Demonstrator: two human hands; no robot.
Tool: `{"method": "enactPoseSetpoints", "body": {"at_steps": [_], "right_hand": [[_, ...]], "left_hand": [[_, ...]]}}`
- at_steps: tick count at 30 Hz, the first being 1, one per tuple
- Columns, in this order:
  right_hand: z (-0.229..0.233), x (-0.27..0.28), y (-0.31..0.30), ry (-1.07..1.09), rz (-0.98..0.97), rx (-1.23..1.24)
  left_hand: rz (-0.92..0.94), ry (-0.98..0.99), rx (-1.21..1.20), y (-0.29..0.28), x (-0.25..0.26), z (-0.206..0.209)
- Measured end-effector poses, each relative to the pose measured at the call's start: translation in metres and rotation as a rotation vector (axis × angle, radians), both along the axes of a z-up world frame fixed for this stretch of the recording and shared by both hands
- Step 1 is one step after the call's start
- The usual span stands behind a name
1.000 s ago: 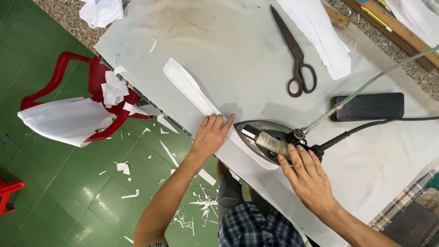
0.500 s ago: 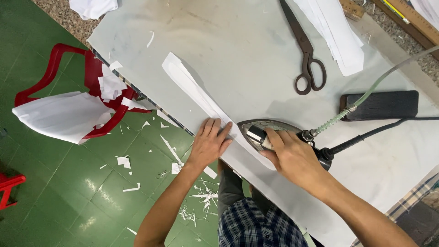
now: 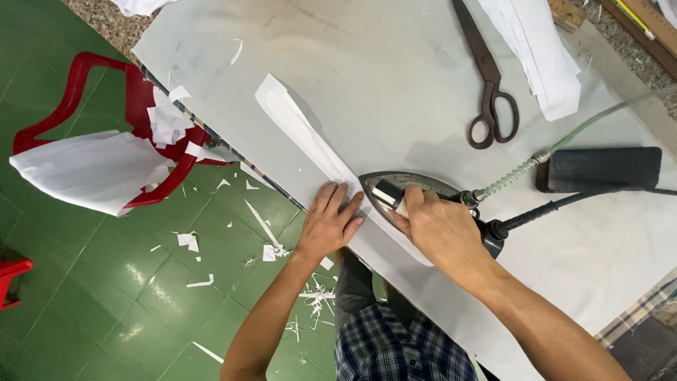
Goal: The person irons a long strip of white fabric on a work table using a steam iron. They repeatedly fold the fabric and press it with the iron, occasionally using a black rectangular block to hold the fabric in place.
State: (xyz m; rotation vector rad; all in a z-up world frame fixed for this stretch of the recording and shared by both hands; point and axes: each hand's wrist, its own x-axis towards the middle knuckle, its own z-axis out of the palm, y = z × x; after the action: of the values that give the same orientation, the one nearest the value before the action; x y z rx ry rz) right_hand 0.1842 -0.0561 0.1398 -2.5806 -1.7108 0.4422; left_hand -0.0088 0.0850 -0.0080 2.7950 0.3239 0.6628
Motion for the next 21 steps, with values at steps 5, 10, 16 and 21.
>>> {"method": "enactPoseSetpoints", "body": {"at_steps": [5, 10, 16, 21], "right_hand": [[-0.006, -0.001, -0.002, -0.033, 0.045, 0.001], [-0.005, -0.001, -0.002, -0.036, 0.055, 0.0], [-0.001, -0.001, -0.002, 0.002, 0.052, -0.033], [0.002, -0.002, 0.0, -0.008, 0.036, -0.024]], "left_hand": [[-0.004, -0.036, 0.012, 0.006, 0.004, 0.006], [0.071, -0.032, 0.209, 0.038, 0.027, 0.026], [0.012, 0.048, 0.296, 0.053, 0.033, 0.024], [-0.018, 0.089, 0.197, 0.051, 0.015, 0.022]]}}
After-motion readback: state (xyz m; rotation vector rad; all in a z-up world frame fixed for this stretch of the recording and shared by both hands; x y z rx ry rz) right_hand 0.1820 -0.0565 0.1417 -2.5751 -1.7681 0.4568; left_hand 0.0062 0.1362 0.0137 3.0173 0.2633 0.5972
